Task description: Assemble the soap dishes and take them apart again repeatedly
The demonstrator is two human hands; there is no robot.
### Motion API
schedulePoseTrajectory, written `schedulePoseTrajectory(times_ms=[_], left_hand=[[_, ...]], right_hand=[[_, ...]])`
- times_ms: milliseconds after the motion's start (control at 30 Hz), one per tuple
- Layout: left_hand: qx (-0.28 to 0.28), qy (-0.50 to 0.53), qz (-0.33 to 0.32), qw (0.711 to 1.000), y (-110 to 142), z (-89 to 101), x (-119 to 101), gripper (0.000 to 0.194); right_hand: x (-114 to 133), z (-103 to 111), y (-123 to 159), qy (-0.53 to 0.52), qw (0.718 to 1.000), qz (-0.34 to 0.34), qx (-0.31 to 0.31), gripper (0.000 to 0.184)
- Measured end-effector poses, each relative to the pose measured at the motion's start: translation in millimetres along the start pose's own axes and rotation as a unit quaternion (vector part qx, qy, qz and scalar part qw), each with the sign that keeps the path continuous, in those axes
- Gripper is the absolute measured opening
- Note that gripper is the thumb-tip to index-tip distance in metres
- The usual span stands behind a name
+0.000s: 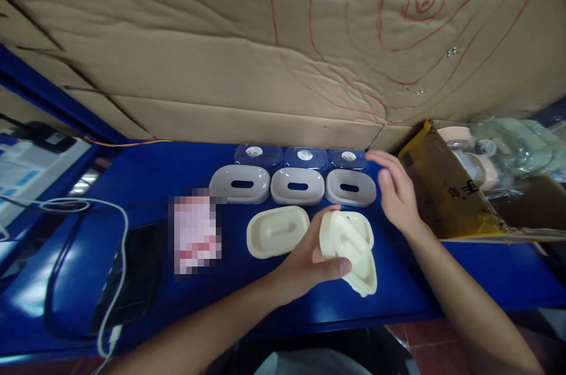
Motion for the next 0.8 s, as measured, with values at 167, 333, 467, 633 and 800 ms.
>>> schedulePoseTrajectory(times_ms=[167,333,467,633,800], left_hand=[[-0.021,-0.032,-0.046,0.998,3,-2.8,-1,0.106],[-0.040,-0.437,-0.174,0.882,26,1.7,-8,0.115],[-0.164,-0.802,-0.235,0.524,77,35.2,-21,0.079],[-0.440,-0.800,-0.132,0.386,136,71.6,-43,0.082],[-0.555,-0.739,0.043,0.379,131,70.5,-49,0.093]], right_hand=[[67,11,78,-0.009,0.964,0.036,0.265,0.105],[47,29,114,0.071,0.961,-0.003,0.267,0.082],[-2,77,133,0.154,0.957,-0.042,0.241,0.073],[-49,100,155,0.166,0.944,-0.031,0.284,0.068],[-68,90,149,0.128,0.927,-0.045,0.350,0.075]])
Point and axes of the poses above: each hand's wrist, its own y-axis away from the middle knuckle, its own z-axis out of the back of the hand, x = y × z, the point moved 3 cm from there along -y, towards the middle knuckle, and after that the axes turned 2 degrees about -y, right-handed, at the moved point
